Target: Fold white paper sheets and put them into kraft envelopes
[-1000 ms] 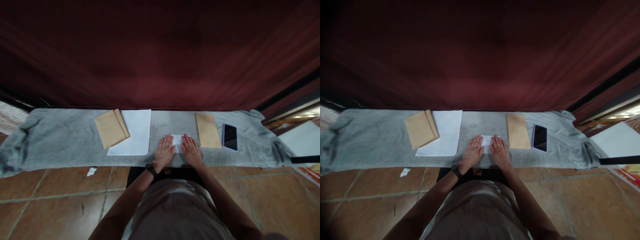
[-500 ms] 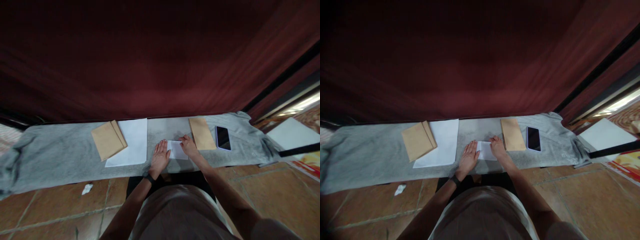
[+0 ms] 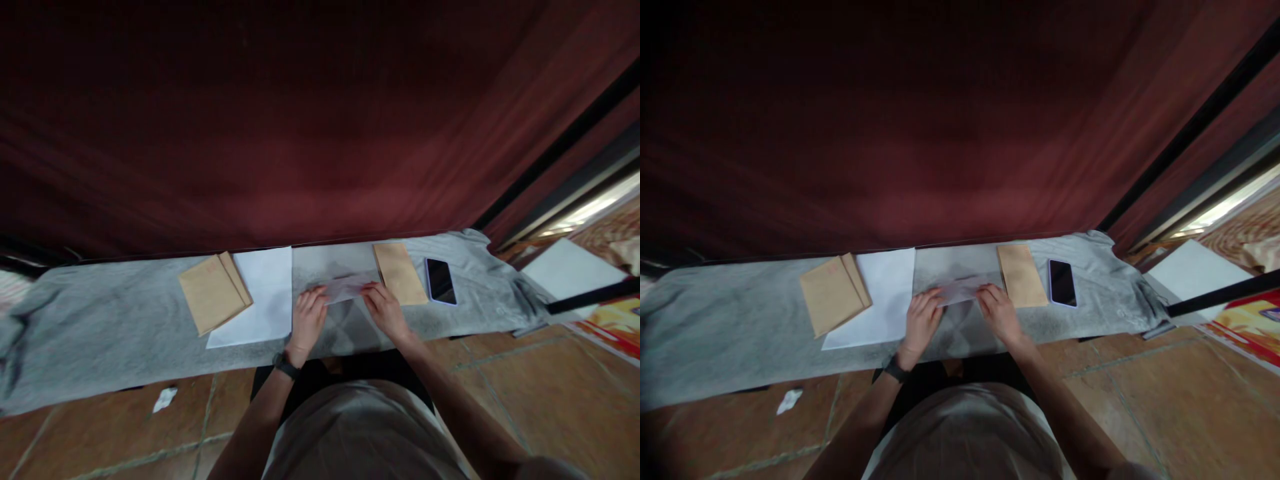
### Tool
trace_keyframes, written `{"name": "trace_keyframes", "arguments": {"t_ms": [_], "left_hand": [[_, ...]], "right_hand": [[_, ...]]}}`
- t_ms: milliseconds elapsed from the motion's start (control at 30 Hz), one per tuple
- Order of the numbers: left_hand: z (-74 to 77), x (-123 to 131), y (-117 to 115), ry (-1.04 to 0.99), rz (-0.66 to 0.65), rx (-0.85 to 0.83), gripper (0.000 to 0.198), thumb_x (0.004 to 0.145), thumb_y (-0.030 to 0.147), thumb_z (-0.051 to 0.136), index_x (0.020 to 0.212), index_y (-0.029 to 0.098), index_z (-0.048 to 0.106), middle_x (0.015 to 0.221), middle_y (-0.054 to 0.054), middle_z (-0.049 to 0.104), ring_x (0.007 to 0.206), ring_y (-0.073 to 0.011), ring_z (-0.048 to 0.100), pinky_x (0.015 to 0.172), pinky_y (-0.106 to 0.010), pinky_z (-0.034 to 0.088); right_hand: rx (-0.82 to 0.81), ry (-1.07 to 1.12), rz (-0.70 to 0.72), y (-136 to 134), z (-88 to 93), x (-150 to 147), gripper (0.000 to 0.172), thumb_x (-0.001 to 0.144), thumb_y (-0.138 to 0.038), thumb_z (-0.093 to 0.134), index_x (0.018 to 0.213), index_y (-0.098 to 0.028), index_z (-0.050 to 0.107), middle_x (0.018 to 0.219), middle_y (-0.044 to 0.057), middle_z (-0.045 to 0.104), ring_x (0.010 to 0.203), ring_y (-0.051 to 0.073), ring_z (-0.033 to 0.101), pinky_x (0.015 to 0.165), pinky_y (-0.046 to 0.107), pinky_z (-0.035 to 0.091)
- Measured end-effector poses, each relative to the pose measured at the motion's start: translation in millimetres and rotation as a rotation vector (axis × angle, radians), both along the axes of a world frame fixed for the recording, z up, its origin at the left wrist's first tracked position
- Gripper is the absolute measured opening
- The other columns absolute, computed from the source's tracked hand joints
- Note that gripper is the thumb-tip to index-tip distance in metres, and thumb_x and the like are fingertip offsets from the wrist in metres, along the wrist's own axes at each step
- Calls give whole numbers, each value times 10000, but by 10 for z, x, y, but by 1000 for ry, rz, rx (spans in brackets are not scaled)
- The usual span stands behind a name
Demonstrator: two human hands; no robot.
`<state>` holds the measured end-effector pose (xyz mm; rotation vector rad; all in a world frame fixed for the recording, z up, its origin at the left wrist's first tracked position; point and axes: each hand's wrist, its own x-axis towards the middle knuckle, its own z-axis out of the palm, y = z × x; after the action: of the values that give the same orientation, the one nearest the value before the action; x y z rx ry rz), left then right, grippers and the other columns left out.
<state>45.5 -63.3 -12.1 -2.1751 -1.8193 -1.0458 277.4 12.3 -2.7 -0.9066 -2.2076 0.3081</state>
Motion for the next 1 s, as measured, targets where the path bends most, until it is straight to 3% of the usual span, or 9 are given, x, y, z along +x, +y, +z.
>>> {"name": "trace_keyframes", "arguments": {"t_ms": [167,267,500,633,833,1000], "left_hand": [[-364,54,-269,176,-87,-213,288,948,82,495,1139,189,682,1236,-94,724,1144,-244,661,1015,-417,519],[-457,78,-359,196,-101,-295,356,924,55,509,1218,182,665,1271,-97,715,1202,-236,643,1055,-404,507],[-311,95,-410,175,-79,-407,486,867,-20,464,1269,173,659,1345,-91,684,1261,-221,622,1112,-394,489],[-269,302,-364,170,1,-390,479,908,34,442,1328,167,629,1387,-108,657,1328,-230,580,1180,-434,431],[-444,718,-168,212,66,-381,535,1024,233,378,1540,92,383,1605,-152,413,1520,-246,329,1240,-467,337],[-589,769,-140,199,120,-368,578,1027,249,371,1578,85,303,1637,-174,335,1546,-268,245,1247,-511,300]], "right_hand": [[-49,-170,47,-341,-495,176,282,984,-115,487,1091,-238,717,1121,69,725,1133,231,648,1024,411,546],[-59,-200,35,-491,-641,231,299,970,-114,493,1135,-230,714,1177,78,717,1153,239,645,1038,430,544],[-141,-142,49,-516,-619,237,266,964,-174,511,1126,-227,715,1188,80,716,1151,235,649,1031,429,545],[-178,-146,5,-452,-597,157,308,1004,-206,452,1185,-224,700,1253,92,698,1172,226,649,1031,412,541],[-110,-318,-31,-394,-600,-21,441,1042,-222,384,1440,-131,550,1515,133,535,1408,255,484,1190,462,386],[-74,-438,-84,-332,-634,-37,483,1048,-266,405,1508,-136,477,1586,122,447,1475,258,402,1227,474,305]]}}
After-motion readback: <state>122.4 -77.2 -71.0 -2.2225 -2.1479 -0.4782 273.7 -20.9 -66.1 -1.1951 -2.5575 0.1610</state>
